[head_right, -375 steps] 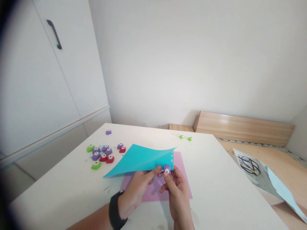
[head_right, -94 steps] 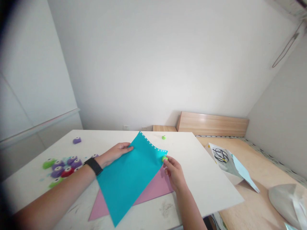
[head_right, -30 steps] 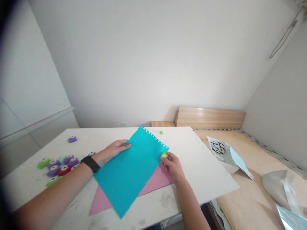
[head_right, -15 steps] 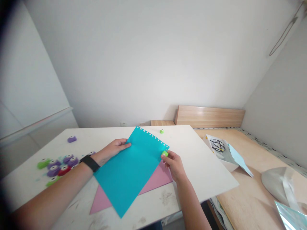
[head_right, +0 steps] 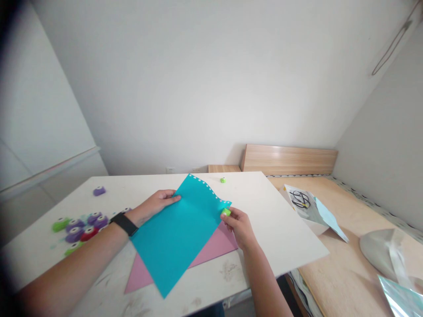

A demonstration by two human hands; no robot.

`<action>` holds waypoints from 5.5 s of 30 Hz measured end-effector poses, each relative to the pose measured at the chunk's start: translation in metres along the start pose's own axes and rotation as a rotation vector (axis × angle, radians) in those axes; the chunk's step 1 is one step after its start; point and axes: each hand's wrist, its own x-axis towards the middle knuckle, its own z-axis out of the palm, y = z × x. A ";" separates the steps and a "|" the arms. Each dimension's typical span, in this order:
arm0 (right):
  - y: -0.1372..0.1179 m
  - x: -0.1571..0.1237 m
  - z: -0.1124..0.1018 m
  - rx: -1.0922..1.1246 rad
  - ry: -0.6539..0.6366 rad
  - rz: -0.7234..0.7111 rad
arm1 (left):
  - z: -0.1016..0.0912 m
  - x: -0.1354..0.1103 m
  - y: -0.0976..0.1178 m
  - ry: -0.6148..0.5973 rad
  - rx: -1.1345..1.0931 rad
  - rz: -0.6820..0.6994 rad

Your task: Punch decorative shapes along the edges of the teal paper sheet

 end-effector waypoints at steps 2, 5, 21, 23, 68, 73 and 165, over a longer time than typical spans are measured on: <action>0.001 0.000 0.000 -0.006 -0.005 -0.002 | -0.001 0.000 0.000 -0.014 -0.001 0.002; 0.001 0.000 0.000 -0.001 -0.001 -0.005 | -0.002 0.000 -0.002 -0.025 -0.014 -0.002; 0.003 0.001 -0.003 0.016 -0.011 -0.035 | -0.001 -0.002 -0.001 -0.051 -0.063 -0.025; 0.005 0.002 -0.004 0.012 -0.009 -0.043 | 0.001 -0.002 -0.001 -0.042 -0.054 -0.017; 0.004 0.008 -0.008 0.423 0.028 0.297 | 0.037 -0.021 0.018 0.217 1.026 0.629; -0.011 0.012 0.029 0.393 -0.117 0.411 | 0.083 -0.054 0.050 0.107 1.004 0.699; -0.010 0.148 -0.044 -1.432 -0.046 -0.091 | 0.060 -0.116 0.026 -0.246 0.990 0.523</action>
